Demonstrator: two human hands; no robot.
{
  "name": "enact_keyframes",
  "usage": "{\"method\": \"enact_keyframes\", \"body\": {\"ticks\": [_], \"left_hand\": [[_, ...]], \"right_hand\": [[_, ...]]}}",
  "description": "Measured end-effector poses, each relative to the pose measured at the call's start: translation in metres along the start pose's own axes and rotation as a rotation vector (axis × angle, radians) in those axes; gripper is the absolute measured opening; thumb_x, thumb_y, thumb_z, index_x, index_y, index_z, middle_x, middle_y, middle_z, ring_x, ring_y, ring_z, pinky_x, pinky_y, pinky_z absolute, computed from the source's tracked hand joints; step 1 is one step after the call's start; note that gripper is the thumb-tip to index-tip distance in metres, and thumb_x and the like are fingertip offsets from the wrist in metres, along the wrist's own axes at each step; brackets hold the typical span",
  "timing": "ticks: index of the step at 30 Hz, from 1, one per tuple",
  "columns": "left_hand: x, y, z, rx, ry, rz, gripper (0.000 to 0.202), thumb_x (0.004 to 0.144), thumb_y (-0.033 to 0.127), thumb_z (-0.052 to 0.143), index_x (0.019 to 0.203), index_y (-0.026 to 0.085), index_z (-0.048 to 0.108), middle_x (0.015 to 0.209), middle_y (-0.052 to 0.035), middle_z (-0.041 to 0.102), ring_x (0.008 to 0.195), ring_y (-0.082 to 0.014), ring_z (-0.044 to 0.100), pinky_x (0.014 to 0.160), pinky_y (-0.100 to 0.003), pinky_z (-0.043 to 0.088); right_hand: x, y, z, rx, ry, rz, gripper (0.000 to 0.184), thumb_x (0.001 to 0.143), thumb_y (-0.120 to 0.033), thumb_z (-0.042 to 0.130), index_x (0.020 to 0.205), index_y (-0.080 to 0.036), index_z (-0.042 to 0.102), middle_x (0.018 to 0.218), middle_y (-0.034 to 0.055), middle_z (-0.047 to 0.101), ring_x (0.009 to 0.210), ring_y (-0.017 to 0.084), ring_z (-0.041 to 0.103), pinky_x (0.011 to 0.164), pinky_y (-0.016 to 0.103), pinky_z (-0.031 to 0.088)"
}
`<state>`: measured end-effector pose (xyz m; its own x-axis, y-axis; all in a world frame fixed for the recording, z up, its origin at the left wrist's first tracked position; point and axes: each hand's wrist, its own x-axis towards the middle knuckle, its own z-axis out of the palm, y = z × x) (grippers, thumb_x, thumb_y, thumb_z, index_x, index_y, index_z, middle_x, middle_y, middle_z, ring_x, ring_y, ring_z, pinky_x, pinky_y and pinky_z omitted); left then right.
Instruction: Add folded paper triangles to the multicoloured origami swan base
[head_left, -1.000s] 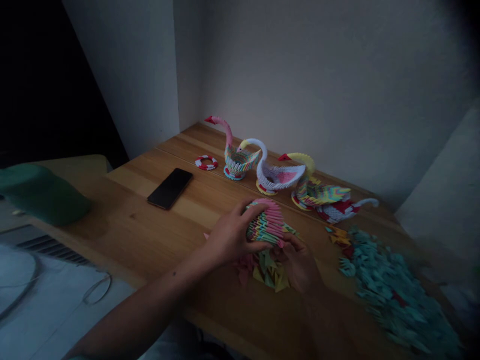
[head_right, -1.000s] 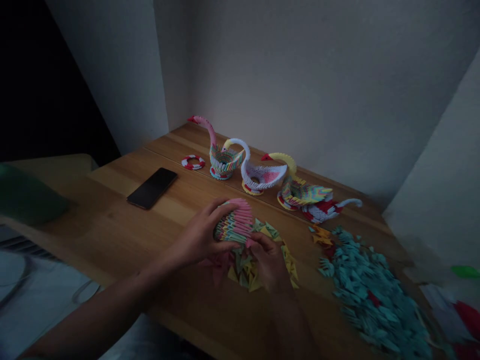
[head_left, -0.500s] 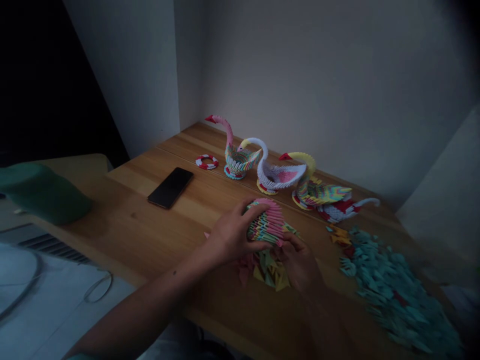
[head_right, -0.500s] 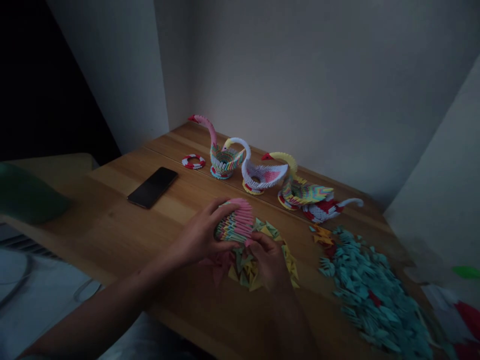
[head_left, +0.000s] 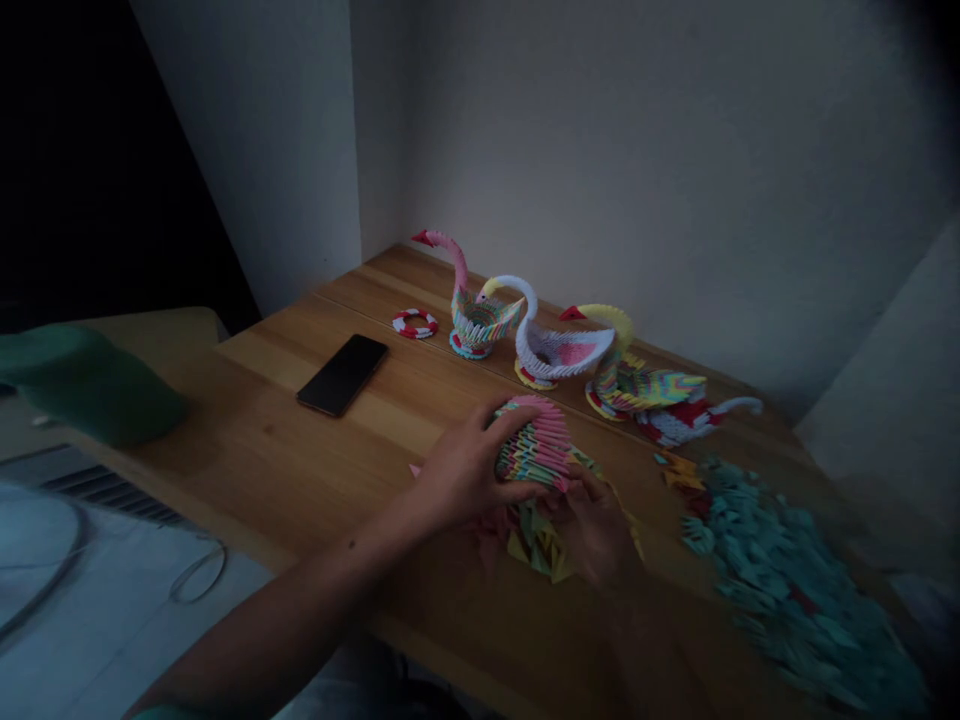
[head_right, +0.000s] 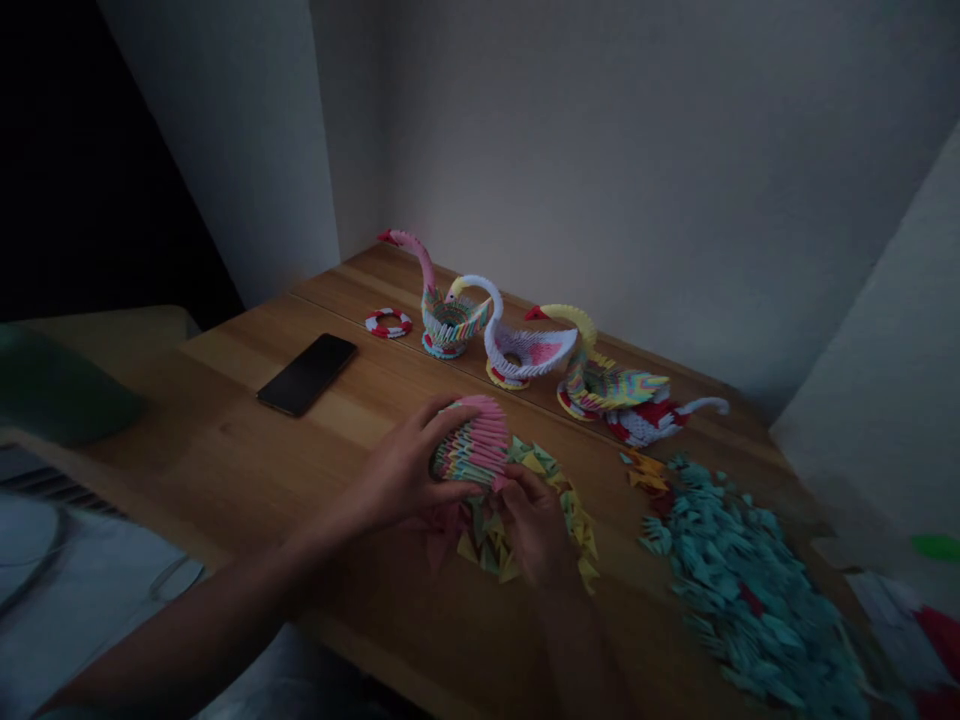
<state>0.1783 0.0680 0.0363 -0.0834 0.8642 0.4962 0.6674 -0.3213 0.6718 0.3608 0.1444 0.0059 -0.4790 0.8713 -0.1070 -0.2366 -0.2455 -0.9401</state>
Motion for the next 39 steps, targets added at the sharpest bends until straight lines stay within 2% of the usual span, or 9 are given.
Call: {"method": "enact_keyframes", "body": {"ticks": [6, 20, 27, 32, 39], "left_hand": [[0.0009, 0.0003, -0.0005, -0.001, 0.0, -0.006, 0.077, 0.075, 0.049, 0.074, 0.141, 0.029, 0.04, 0.143, -0.0112, 0.042, 0.123, -0.0297, 0.052, 0.099, -0.046, 0.048], [0.0005, -0.0019, 0.0001, 0.0, -0.002, 0.005, 0.077, 0.074, 0.047, 0.075, 0.141, 0.031, 0.039, 0.143, -0.0111, 0.042, 0.122, -0.0303, 0.052, 0.098, -0.047, 0.049], [0.0001, -0.0019, 0.0014, 0.011, 0.0, -0.004, 0.077, 0.074, 0.046, 0.076, 0.141, 0.031, 0.04, 0.144, -0.0106, 0.041, 0.125, -0.0298, 0.05, 0.099, -0.045, 0.048], [0.0003, -0.0033, 0.0022, 0.018, 0.019, 0.013, 0.077, 0.074, 0.05, 0.074, 0.14, 0.029, 0.041, 0.142, -0.0117, 0.042, 0.124, -0.03, 0.051, 0.1, -0.044, 0.048], [0.0002, -0.0035, 0.0016, 0.006, 0.008, 0.01, 0.076, 0.075, 0.047, 0.075, 0.141, 0.03, 0.04, 0.143, -0.0112, 0.042, 0.124, -0.03, 0.051, 0.1, -0.045, 0.048]], "right_hand": [[0.0001, 0.0041, -0.0008, 0.072, -0.023, 0.026, 0.035, 0.059, -0.046, 0.088, 0.076, -0.022, 0.069, 0.06, -0.0033, 0.058, 0.055, 0.012, 0.051, 0.051, 0.024, 0.044], [0.0005, 0.0043, -0.0014, -0.011, -0.035, -0.024, 0.035, 0.062, -0.049, 0.085, 0.077, -0.022, 0.07, 0.061, -0.0019, 0.058, 0.056, 0.013, 0.05, 0.052, 0.026, 0.042], [-0.0003, 0.0036, 0.0026, 0.044, -0.007, 0.028, 0.037, 0.059, -0.05, 0.086, 0.074, -0.021, 0.069, 0.059, -0.0027, 0.056, 0.055, 0.012, 0.049, 0.053, 0.026, 0.044], [-0.0002, 0.0037, 0.0021, 0.007, -0.008, 0.008, 0.035, 0.061, -0.048, 0.086, 0.074, -0.022, 0.068, 0.059, -0.0027, 0.057, 0.055, 0.013, 0.049, 0.053, 0.026, 0.043], [-0.0004, 0.0044, -0.0001, -0.002, -0.022, -0.005, 0.034, 0.063, -0.049, 0.084, 0.074, -0.022, 0.067, 0.059, -0.0031, 0.055, 0.055, 0.012, 0.048, 0.053, 0.026, 0.043]]}}
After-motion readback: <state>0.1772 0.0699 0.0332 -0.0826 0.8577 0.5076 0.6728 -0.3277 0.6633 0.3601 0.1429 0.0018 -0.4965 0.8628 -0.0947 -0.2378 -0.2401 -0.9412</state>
